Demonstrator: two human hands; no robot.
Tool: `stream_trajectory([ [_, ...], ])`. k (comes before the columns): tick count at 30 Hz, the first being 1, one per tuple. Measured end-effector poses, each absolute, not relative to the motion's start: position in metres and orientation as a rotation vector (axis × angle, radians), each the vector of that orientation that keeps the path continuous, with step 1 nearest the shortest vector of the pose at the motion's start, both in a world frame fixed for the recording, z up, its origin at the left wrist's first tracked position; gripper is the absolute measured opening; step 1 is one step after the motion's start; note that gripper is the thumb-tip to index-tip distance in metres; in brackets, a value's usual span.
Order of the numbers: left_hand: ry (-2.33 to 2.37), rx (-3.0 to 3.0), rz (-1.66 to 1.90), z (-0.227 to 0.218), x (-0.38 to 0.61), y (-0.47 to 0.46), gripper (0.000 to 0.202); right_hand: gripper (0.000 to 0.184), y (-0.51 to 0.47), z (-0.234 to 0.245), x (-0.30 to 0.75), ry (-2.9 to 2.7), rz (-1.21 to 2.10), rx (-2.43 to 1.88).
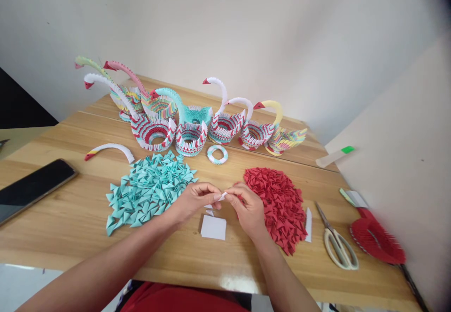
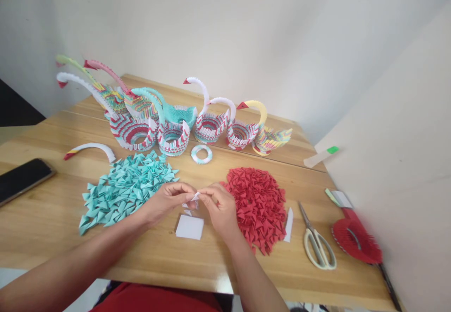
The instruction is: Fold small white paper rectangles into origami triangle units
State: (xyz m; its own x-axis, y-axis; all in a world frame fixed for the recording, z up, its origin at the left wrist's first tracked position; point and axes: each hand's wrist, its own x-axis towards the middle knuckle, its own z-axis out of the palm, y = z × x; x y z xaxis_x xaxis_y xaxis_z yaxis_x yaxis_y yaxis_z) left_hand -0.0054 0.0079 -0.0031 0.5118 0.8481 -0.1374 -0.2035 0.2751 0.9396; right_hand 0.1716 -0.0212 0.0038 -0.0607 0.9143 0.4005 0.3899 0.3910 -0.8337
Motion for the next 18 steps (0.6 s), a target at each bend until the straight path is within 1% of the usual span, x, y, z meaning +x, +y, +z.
stream_trajectory([
  [11, 0.770, 1.167, 0.844, -0.0010, -0.0031, 0.0061, 0.026, 0.010, -0.0228, 0.0043, 0.1686, -1.647, 0.668, -1.199],
  [18, 0.899, 1.418, 0.898, -0.0023, -0.0006, 0.0000, 0.021, 0.010, -0.0243, 0.0035, 0.1656, -1.699, 0.540, -1.226],
])
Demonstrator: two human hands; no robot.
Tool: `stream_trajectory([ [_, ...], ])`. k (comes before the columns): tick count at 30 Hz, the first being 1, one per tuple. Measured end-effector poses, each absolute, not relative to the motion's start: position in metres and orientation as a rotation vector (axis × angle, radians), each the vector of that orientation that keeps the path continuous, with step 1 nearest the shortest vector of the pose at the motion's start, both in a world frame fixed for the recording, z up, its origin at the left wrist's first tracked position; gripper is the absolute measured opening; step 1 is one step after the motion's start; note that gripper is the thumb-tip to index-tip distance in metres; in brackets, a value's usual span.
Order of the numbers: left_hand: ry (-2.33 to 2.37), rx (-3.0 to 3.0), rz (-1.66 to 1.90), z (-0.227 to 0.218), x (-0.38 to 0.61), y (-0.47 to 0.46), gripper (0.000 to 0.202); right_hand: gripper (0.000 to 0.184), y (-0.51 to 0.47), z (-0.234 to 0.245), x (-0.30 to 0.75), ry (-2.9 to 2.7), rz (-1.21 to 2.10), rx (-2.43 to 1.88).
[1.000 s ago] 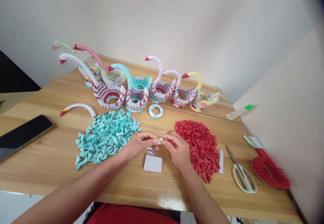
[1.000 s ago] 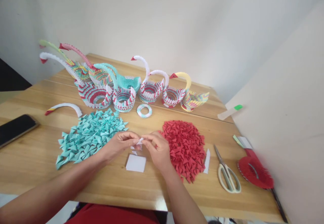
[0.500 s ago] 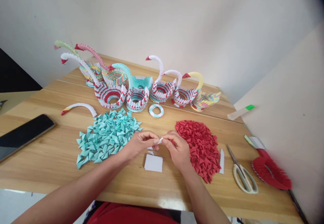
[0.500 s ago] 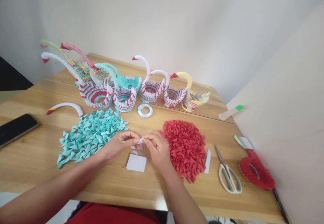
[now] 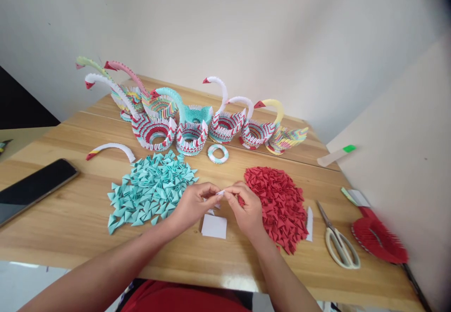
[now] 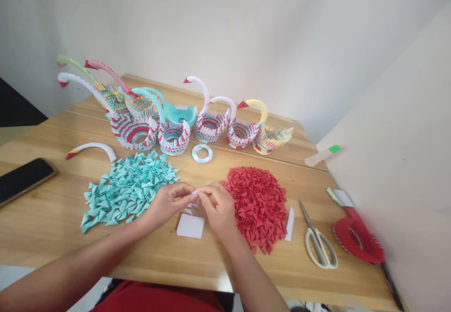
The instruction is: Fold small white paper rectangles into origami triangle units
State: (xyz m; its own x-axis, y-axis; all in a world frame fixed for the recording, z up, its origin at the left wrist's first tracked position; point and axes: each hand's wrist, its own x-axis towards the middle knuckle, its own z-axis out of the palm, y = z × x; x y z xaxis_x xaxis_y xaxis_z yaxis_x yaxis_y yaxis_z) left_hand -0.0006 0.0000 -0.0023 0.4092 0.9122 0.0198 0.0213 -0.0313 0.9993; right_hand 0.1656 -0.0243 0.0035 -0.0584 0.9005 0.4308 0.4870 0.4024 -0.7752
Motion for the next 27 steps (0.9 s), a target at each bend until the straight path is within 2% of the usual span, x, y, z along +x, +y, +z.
stream_trajectory([
  [9, 0.957, 1.528, 0.919, 0.0002, -0.0013, 0.0007, 0.019, 0.011, -0.0239, 0.0006, 0.1670, -1.820, 0.374, -1.180],
  [27, 0.944, 1.681, 0.895, -0.0021, -0.0028, -0.0010, 0.014, 0.007, -0.0224, 0.0043, 0.1698, -1.850, 0.387, -1.154],
])
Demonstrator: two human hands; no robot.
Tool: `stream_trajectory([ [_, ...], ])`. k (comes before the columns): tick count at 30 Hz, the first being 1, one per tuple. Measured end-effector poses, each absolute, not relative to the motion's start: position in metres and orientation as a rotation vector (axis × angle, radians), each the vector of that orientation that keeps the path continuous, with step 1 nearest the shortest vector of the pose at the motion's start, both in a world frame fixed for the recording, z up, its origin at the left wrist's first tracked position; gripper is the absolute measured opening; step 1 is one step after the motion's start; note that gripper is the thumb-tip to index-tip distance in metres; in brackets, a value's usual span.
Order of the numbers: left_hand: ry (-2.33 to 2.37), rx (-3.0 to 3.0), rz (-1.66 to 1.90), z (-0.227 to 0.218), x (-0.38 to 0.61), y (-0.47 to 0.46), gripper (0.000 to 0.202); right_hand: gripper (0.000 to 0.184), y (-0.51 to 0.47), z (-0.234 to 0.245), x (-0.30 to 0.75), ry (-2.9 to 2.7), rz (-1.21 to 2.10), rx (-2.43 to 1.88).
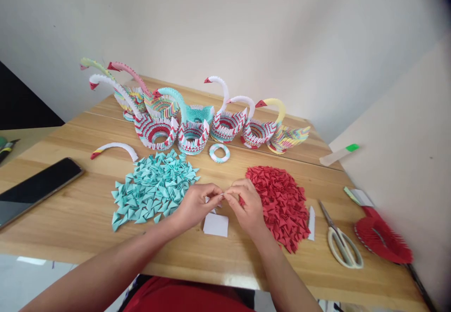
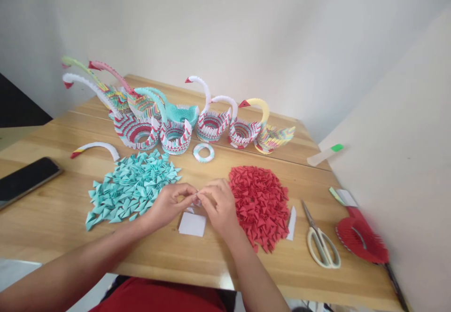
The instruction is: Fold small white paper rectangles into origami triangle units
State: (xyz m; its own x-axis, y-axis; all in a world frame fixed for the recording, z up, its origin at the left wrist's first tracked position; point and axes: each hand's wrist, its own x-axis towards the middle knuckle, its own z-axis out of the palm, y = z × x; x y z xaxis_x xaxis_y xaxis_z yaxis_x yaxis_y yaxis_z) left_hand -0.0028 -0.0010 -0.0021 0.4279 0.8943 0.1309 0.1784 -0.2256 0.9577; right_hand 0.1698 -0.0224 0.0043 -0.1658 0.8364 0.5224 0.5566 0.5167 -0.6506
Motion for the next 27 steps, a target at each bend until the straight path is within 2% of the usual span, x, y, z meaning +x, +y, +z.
stream_trajectory([
  [5, 0.965, 1.606, 0.847, -0.0005, 0.0026, -0.0033, 0.013, 0.011, -0.0262, 0.0042, 0.1660, -1.804, 0.520, -1.149],
  [14, 1.027, 1.497, 0.881, 0.0011, 0.0034, -0.0077, 0.023, 0.011, -0.0286, 0.0070, 0.1652, -1.767, 0.434, -1.125],
  [27, 0.910, 1.710, 0.944, 0.0027, -0.0009, -0.0097, 0.033, 0.013, -0.0265, 0.0065, 0.1658, -1.635, 0.618, -1.104],
])
